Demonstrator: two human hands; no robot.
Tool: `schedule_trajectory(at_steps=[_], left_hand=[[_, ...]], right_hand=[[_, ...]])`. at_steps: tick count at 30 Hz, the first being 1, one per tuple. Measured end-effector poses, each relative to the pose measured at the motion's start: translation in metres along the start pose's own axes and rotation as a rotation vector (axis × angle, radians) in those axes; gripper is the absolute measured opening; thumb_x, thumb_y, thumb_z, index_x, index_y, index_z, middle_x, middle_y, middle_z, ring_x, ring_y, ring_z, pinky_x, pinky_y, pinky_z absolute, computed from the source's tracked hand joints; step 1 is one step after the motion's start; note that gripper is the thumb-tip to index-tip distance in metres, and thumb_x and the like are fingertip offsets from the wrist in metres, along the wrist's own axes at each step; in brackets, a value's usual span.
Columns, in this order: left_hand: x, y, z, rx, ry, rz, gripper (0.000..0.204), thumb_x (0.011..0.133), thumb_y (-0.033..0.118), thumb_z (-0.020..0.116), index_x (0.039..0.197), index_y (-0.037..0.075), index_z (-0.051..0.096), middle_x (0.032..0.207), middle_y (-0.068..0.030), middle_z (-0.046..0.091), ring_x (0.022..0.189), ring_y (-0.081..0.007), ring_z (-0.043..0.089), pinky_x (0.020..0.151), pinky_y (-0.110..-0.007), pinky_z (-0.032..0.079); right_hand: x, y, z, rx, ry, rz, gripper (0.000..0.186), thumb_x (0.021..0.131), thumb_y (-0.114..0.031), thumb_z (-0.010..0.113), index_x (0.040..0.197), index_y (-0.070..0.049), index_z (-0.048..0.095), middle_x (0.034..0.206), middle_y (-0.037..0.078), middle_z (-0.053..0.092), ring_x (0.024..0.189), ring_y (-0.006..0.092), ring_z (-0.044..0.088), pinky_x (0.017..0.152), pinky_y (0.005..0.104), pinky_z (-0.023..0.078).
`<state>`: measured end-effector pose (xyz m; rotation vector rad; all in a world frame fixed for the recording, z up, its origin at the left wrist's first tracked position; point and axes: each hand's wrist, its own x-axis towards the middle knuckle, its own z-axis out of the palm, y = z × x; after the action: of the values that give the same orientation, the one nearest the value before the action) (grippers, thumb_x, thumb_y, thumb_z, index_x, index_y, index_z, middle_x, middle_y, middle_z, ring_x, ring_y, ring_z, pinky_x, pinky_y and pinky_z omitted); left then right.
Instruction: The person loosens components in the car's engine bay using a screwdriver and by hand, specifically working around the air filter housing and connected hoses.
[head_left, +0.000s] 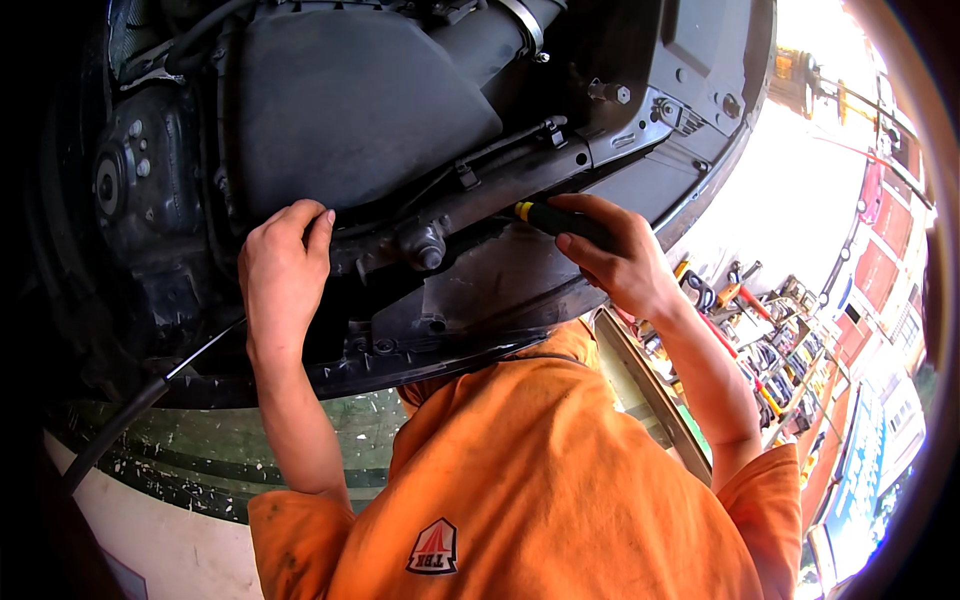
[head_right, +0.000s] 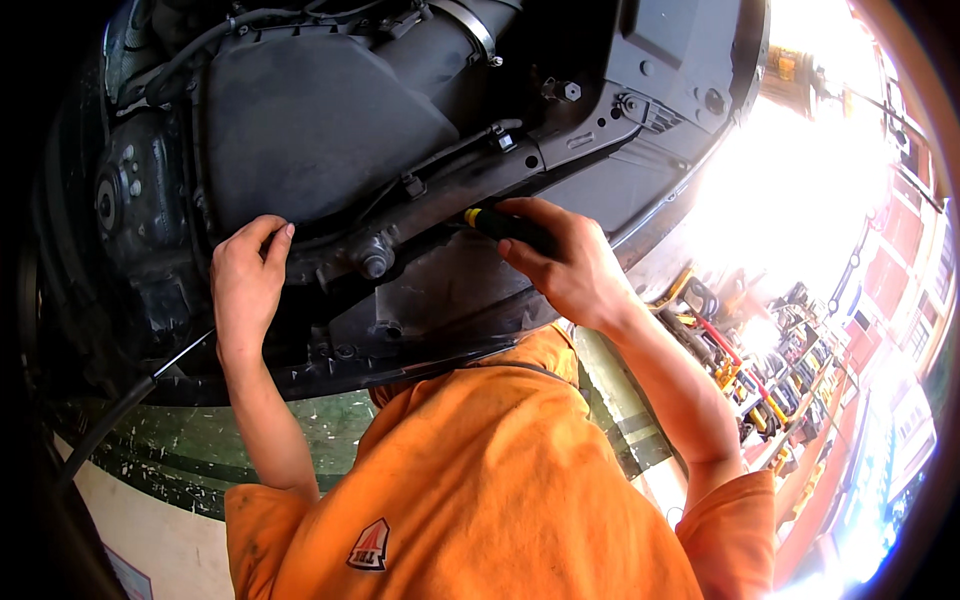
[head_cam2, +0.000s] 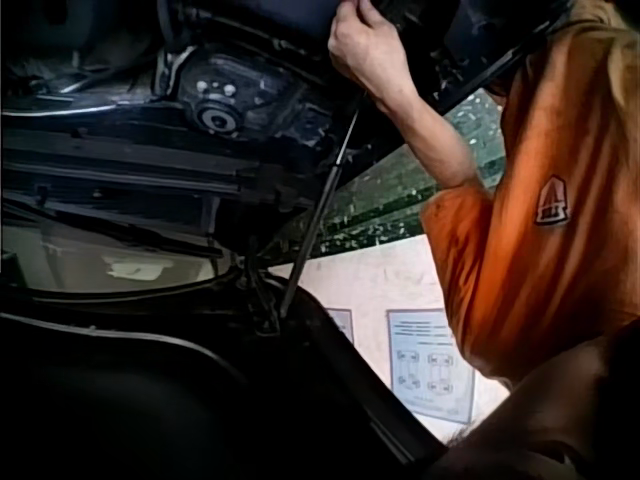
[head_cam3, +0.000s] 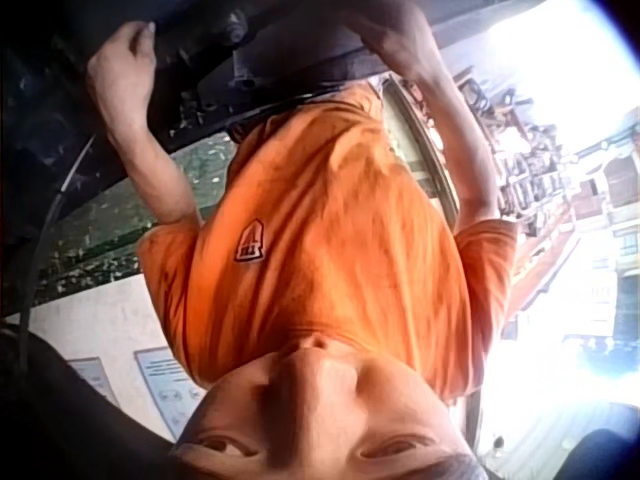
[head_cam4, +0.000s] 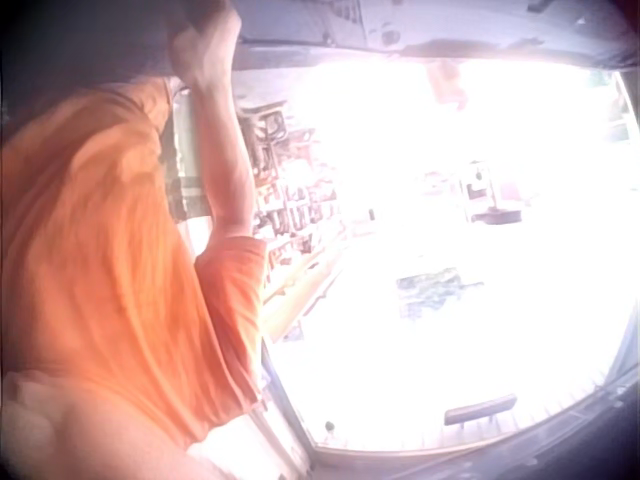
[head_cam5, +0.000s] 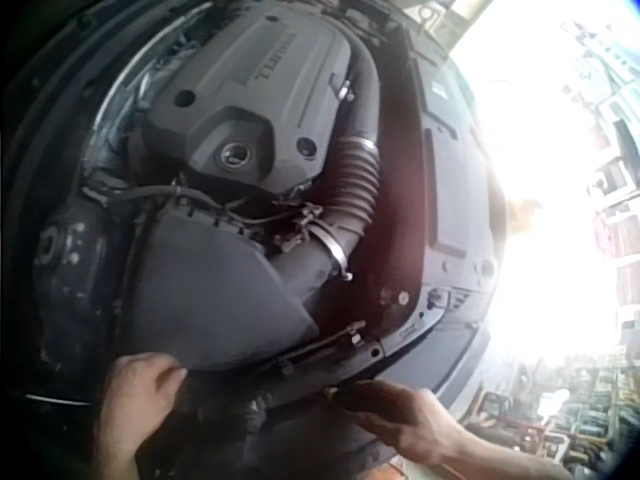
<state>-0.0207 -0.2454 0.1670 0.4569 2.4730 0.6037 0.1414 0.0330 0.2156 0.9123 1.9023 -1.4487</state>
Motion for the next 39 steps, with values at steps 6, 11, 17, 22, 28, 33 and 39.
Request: schedule_trajectory(at_steps=[6,11,17,22,28,33,39], left_hand=[[0.000,0.001,0.000,0.007,-0.015,-0.017,0.019,0.094,0.017,0.065,0.098,-0.001,0.069,0.083,-0.0193,0.068,0.071,-0.0357,0.063,0.070,-0.041,0.050],[0.000,0.008,-0.004,0.014,-0.042,-0.064,0.017,0.094,0.015,0.064,0.096,-0.001,0.069,0.092,-0.0183,0.070,0.084,-0.0391,0.066,0.076,-0.042,0.052],[0.000,-0.001,0.002,0.005,0.000,0.008,0.021,0.094,0.018,0.065,0.100,-0.001,0.069,0.078,-0.0206,0.066,0.066,-0.0346,0.061,0.067,-0.040,0.048],[-0.001,0.000,0.001,0.011,-0.005,-0.008,0.021,0.094,0.018,0.065,0.100,-0.001,0.069,0.077,-0.0203,0.065,0.065,-0.0347,0.060,0.067,-0.040,0.048],[-0.001,0.006,-0.002,0.025,-0.027,-0.042,0.019,0.094,0.017,0.064,0.098,-0.001,0.069,0.087,-0.0188,0.069,0.078,-0.0373,0.065,0.073,-0.041,0.051],[-0.002,0.001,0.001,0.024,0.000,0.001,0.021,0.094,0.018,0.065,0.100,-0.001,0.069,0.080,-0.0200,0.067,0.067,-0.0348,0.061,0.068,-0.040,0.048],[-0.003,0.010,-0.004,0.022,-0.014,-0.017,0.018,0.094,0.016,0.064,0.099,0.000,0.070,0.094,-0.0169,0.071,0.085,-0.0385,0.067,0.078,-0.042,0.053]], right_hand=[[-0.001,-0.001,-0.002,-0.064,0.011,-0.024,0.041,0.092,-0.014,0.065,0.131,-0.003,0.059,0.081,0.002,0.060,0.067,0.0084,0.051,0.060,0.0260,0.043],[0.000,0.006,-0.003,-0.138,0.012,-0.161,0.044,0.089,-0.012,0.065,0.132,-0.003,0.059,0.088,0.007,0.063,0.076,0.0138,0.054,0.071,0.0292,0.046],[0.000,0.004,-0.003,-0.208,0.023,-0.234,0.046,0.087,-0.010,0.066,0.132,-0.004,0.059,0.094,0.015,0.066,0.078,0.0215,0.059,0.075,0.0328,0.048],[-0.002,-0.002,-0.002,-0.233,0.033,-0.229,0.044,0.084,-0.006,0.065,0.128,-0.001,0.059,0.114,0.022,0.068,0.106,0.0415,0.064,0.092,0.0428,0.051],[0.002,0.000,-0.003,-0.299,0.027,-0.319,0.044,0.085,-0.006,0.065,0.128,-0.001,0.059,0.109,0.020,0.068,0.099,0.0365,0.064,0.087,0.0407,0.051],[0.009,-0.014,0.001,-0.090,-0.068,0.019,0.041,0.087,-0.011,0.067,0.125,0.002,0.059,0.091,0.013,0.069,0.075,0.0198,0.062,0.070,0.0338,0.050],[0.027,-0.011,-0.004,-0.251,-0.155,0.064,0.040,0.085,-0.013,0.065,0.122,0.000,0.063,0.083,0.016,0.069,0.069,0.0251,0.065,0.064,0.0372,0.053]])
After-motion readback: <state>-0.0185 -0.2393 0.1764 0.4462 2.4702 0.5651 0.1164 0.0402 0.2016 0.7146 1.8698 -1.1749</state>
